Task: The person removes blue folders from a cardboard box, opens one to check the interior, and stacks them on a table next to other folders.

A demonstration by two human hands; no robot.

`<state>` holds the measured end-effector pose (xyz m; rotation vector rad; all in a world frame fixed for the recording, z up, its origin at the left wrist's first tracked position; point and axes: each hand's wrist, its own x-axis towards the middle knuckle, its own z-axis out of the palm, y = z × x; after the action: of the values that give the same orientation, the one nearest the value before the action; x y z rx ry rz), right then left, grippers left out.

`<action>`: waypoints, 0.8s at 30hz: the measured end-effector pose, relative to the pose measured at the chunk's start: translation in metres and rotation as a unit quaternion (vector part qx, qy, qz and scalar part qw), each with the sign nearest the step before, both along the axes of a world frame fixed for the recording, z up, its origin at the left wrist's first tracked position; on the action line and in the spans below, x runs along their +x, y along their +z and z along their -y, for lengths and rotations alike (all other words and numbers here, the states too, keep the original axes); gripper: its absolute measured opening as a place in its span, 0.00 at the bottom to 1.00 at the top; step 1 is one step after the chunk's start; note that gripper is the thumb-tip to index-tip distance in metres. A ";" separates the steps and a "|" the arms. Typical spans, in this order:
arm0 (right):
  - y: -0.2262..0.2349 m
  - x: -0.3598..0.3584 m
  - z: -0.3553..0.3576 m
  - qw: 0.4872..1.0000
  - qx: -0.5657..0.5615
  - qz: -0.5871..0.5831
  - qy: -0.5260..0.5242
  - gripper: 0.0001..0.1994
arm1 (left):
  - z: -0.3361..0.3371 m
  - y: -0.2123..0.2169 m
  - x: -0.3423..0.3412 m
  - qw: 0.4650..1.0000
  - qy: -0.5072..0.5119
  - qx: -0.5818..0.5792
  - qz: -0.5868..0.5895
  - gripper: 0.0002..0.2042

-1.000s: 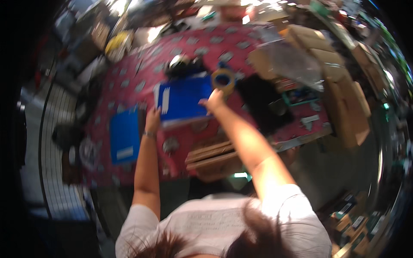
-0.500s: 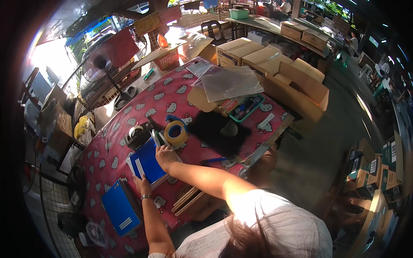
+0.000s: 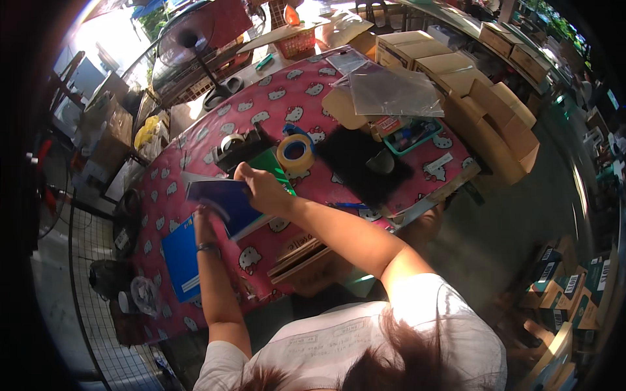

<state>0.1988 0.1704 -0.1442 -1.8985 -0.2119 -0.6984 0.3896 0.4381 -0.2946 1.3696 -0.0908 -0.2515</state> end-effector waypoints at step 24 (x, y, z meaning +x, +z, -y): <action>-0.084 -0.036 0.105 0.992 0.031 -0.116 0.038 0.27 | 0.109 0.073 -0.133 0.974 0.118 0.021 0.194 0.17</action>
<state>0.1630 0.0657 -0.2285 -1.8845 -0.1124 -0.4248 0.2568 0.3288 -0.2215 1.4439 -0.2478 0.2175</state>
